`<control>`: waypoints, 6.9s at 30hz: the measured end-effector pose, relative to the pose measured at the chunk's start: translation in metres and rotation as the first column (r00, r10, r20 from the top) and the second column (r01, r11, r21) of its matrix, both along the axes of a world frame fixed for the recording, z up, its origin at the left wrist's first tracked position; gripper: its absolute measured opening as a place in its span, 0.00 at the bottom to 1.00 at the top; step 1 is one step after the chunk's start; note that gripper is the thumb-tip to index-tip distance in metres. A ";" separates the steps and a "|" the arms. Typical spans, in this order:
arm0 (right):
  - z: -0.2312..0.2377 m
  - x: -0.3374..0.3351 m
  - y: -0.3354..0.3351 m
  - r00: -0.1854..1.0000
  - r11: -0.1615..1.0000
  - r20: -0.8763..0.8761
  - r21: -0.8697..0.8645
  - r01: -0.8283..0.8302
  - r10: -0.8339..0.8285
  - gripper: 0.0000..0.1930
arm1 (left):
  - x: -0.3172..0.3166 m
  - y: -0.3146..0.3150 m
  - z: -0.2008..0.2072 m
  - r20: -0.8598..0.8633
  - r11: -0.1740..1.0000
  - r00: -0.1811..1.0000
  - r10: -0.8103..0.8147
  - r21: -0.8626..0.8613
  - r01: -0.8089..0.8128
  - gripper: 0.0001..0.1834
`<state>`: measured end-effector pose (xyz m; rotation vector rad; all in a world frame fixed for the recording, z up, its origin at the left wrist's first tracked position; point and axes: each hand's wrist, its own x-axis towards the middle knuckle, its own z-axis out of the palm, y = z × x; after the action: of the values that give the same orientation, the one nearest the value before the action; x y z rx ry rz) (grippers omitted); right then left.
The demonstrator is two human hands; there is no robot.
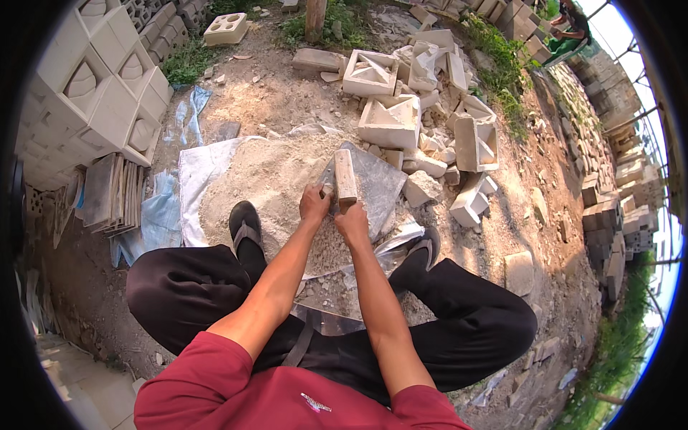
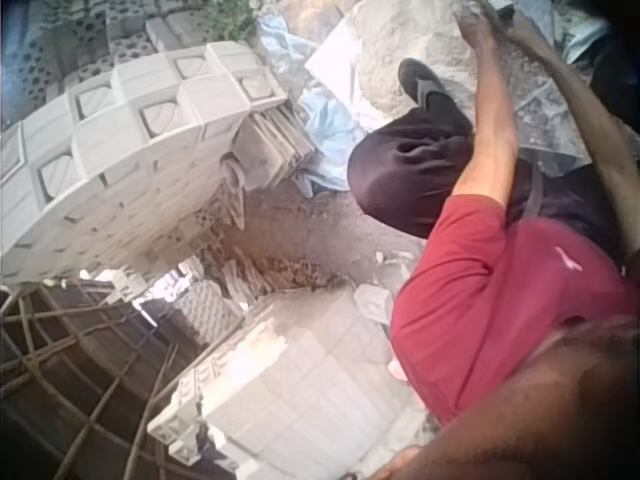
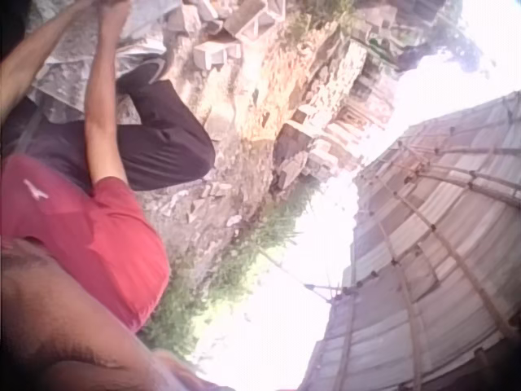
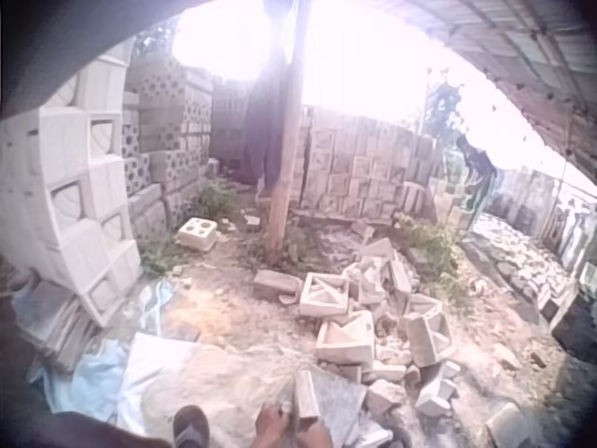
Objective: The person uses a stone fragment to scrape and smooth the edges and inner surfaces of a decorative concrete block while using a trowel to support and move the block.
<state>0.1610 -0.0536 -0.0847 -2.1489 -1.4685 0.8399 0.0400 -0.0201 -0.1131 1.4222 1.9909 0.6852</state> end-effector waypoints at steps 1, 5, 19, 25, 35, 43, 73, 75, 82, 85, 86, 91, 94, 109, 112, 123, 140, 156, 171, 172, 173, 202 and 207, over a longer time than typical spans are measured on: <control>-0.001 0.001 -0.003 1.000 1.000 0.028 -0.009 -0.001 0.001 0.27 | 0.001 0.001 0.000 0.000 1.000 1.000 -0.002 -0.018 0.002 0.23; 0.000 0.006 0.004 0.997 0.993 -0.052 -0.105 -0.061 0.056 0.31 | -0.006 0.004 -0.006 -0.004 1.000 1.000 0.018 -0.006 -0.018 0.23; -0.010 0.035 0.003 0.999 0.999 -0.031 0.012 -0.031 0.032 0.34 | 0.002 0.011 -0.003 0.071 0.999 0.998 0.001 -0.042 0.002 0.24; 0.022 0.032 0.019 0.994 0.980 -0.054 -0.174 -0.100 0.092 0.27 | -0.007 0.004 -0.009 0.039 0.999 0.998 0.043 -0.027 -0.042 0.24; 0.022 0.042 0.026 0.993 0.975 -0.027 -0.188 -0.119 0.116 0.29 | -0.003 0.004 -0.006 0.045 0.999 0.998 0.038 -0.023 -0.037 0.24; -0.018 0.012 -0.004 0.994 0.988 -0.052 0.118 0.101 -0.095 0.27 | 0.004 0.009 0.002 0.058 0.999 0.998 0.037 -0.011 -0.037 0.24; 0.051 0.042 0.074 0.973 0.880 -0.199 -0.433 -0.197 0.120 0.14 | -0.013 -0.005 -0.005 0.021 1.000 1.000 -0.020 -0.023 0.020 0.24; 0.033 0.038 0.051 0.987 0.939 -0.023 -0.304 -0.157 0.158 0.15 | -0.012 -0.011 -0.005 0.044 0.999 0.999 -0.010 -0.040 0.011 0.24; 0.034 0.042 0.045 0.989 0.957 -0.117 -0.266 -0.117 0.088 0.19 | -0.014 -0.012 -0.004 0.042 0.996 0.998 -0.045 -0.077 0.048 0.24; 0.043 0.030 0.039 0.984 0.992 -0.174 -0.114 -0.047 0.026 0.20 | -0.012 -0.005 -0.003 0.037 0.997 0.998 -0.043 -0.065 0.046 0.24; 0.028 0.026 0.026 0.989 1.000 -0.150 0.018 0.013 -0.010 0.21 | -0.008 -0.002 -0.002 0.032 0.997 0.998 -0.046 -0.054 0.048 0.24; -0.006 0.035 0.015 0.990 1.000 0.140 -0.016 -0.026 0.028 0.23 | 0.011 0.003 0.015 0.040 0.991 0.996 -0.082 -0.101 0.086 0.22; 0.050 0.022 0.053 0.980 0.930 -0.180 -0.338 -0.145 0.088 0.21 | -0.007 -0.004 0.008 0.018 0.993 0.998 -0.055 -0.102 0.056 0.21; 0.020 0.013 0.053 0.979 0.957 -0.113 -0.217 -0.191 0.169 0.20 | -0.008 -0.012 -0.008 0.007 0.999 0.999 -0.041 -0.016 0.041 0.22; -0.030 0.027 0.018 0.993 0.994 0.115 0.096 -0.051 0.040 0.21 | 0.011 -0.006 -0.004 0.031 0.998 0.998 -0.063 0.011 0.063 0.23; -0.014 0.050 0.007 0.999 0.993 0.051 0.121 -0.008 0.002 0.20 | 0.012 -0.004 0.006 0.034 0.995 0.995 -0.088 -0.048 0.090 0.24; 0.048 0.057 0.067 0.964 0.867 -0.266 -0.474 -0.155 0.027 0.20 | -0.013 -0.013 -0.007 -0.028 0.997 0.997 -0.068 -0.050 0.067 0.24; -0.020 0.092 0.000 0.987 0.985 0.142 0.141 -0.095 0.075 0.21 | 0.007 -0.004 0.017 0.014 0.989 0.992 -0.125 -0.079 0.126 0.21; 0.007 0.089 0.028 0.918 0.934 -0.392 -0.344 -0.091 -0.055 0.17 | -0.013 -0.010 0.005 -0.005 0.991 0.999 -0.033 -0.128 0.032 0.22; 0.008 0.094 0.026 0.939 0.950 -0.338 -0.307 -0.051 -0.058 0.17 | -0.008 -0.008 0.006 0.005 0.991 0.999 -0.052 -0.126 0.052 0.22; 0.007 0.096 0.023 0.957 0.963 -0.283 -0.267 -0.015 -0.063 0.17 | -0.005 -0.006 0.008 0.014 0.990 0.997 -0.070 -0.124 0.071 0.21; 0.015 -0.005 0.003 0.982 0.977 0.096 -0.155 -0.144 0.160 0.38 | -0.011 -0.021 0.003 0.000 0.999 1.000 0.021 0.033 -0.021 0.21; 0.059 0.001 0.058 0.976 0.896 -0.193 -0.408 -0.177 0.105 0.23 | -0.015 -0.023 0.006 -0.040 1.000 0.999 -0.022 0.003 0.022 0.24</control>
<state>0.1618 0.0041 -0.0253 -2.2121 -1.4731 1.4739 0.0255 -0.0435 -0.1069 1.4691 2.0020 0.6560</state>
